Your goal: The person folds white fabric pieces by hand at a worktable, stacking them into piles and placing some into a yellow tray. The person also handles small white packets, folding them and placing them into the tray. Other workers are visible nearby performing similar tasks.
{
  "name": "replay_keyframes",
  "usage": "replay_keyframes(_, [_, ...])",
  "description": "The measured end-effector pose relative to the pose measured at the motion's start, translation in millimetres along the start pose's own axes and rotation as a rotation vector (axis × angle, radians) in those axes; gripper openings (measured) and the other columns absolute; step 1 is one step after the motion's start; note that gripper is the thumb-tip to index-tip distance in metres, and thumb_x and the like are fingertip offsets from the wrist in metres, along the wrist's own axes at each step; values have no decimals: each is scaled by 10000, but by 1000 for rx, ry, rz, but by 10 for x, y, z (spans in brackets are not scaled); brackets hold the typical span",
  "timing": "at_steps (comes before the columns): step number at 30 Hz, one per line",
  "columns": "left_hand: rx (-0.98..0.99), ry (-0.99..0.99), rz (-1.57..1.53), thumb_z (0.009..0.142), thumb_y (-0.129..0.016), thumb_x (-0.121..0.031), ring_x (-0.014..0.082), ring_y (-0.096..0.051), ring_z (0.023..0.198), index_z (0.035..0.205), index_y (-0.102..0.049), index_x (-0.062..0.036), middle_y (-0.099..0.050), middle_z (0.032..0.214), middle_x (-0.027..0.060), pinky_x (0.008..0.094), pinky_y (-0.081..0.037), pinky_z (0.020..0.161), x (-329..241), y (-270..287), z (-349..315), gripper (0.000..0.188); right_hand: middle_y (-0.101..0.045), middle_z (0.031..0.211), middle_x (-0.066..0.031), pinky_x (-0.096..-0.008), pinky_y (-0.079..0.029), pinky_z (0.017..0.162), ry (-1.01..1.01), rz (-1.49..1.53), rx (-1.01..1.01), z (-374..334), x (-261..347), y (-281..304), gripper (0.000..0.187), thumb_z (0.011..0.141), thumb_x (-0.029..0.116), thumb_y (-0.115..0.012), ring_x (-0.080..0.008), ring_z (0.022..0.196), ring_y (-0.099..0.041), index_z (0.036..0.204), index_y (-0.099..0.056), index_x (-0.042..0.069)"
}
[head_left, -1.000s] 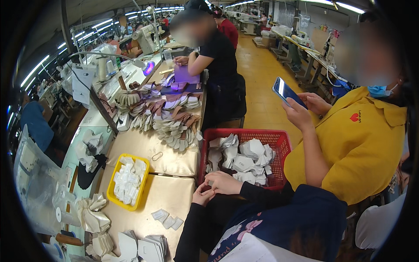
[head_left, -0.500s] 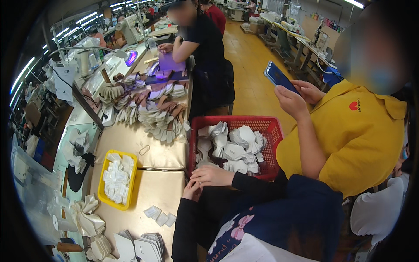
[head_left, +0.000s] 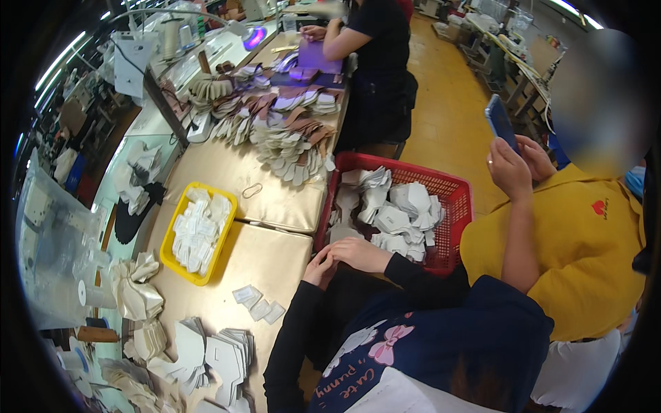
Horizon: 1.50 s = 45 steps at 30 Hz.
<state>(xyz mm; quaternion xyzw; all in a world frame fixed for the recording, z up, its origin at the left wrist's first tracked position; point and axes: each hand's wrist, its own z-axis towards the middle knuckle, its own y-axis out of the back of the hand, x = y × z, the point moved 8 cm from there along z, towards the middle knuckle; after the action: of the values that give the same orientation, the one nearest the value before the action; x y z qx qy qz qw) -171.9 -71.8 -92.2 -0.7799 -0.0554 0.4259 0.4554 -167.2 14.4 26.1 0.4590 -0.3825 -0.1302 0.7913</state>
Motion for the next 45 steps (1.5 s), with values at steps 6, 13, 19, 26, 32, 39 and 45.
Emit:
replay_keyframes(6, [-150, 49, -91, 944, -677, -242, 86, -648, 958, 1419, -465, -80, -683, 1073, 18, 197, -433, 798, 2, 37, -33, 545, -672, 1038, -111, -387, -491, 851, -108, 241, -183, 3, -72, 86, 128, 928, 117, -565, -299, 994, -633, 979, -632, 21])
replay_keyframes(13, [-229, 132, 134, 967, -629, -227, 137, -636, 1068, 1396, -484, -82, -685, 1197, 88, 259, -450, 915, 125, 127, -78, 475, -590, 788, -24, -272, -467, 763, -620, 720, -750, -111, -1283, -68, 252, 1029, 192, -487, -95, 797, -571, 893, -593, 9])
replay_keyframes(19, [-108, -18, 414, 979, -597, -158, 132, -597, 1121, 1376, -499, -25, -657, 1242, 101, 260, -434, 960, 285, 54, -327, 430, -697, 1052, -106, -336, -475, 863, -849, 521, -580, 581, -2767, -845, 275, 972, 129, -482, -208, 980, -623, 1143, -633, -25])
replay_keyframes(26, [-424, -269, 793, 915, -632, -48, 212, -597, 1189, 1268, -599, -29, -668, 1224, 105, 323, -426, 1038, 503, -174, -856, 355, -692, 1069, -107, -321, -477, 868, -1043, 261, -365, 838, -3206, -1192, 280, 968, 118, -502, -201, 980, -624, 1168, -620, -38])
replay_keyframes(32, [-394, -418, 1064, 897, -627, -54, 272, -616, 1135, 1204, -649, -69, -680, 1165, 99, 352, -461, 988, 395, -265, -793, 308, -688, 1083, -109, -309, -478, 872, -1045, 220, -350, 825, -3198, -1145, 289, 964, 108, -518, -195, 980, -625, 1189, -609, -50])
replay_keyframes(39, [-321, -400, 1045, 923, -608, -86, 285, -616, 1123, 1196, -650, -65, -664, 1176, 119, 381, -471, 998, 282, -322, -875, 278, -683, 1099, -111, -294, -480, 876, -991, 352, -440, 373, -3129, -866, 305, 961, 97, -538, -188, 980, -626, 1214, -596, -63])
replay_keyframes(45, [-483, -580, 1126, 897, -621, -65, 304, -625, 1056, 1189, -644, -61, -668, 1136, 114, 397, -488, 917, -467, -633, -1320, 293, -680, 1099, -106, -274, -484, 868, -768, 862, -582, 69, -2465, -208, 314, 959, 73, -558, -156, 964, -620, 1243, -589, -60])
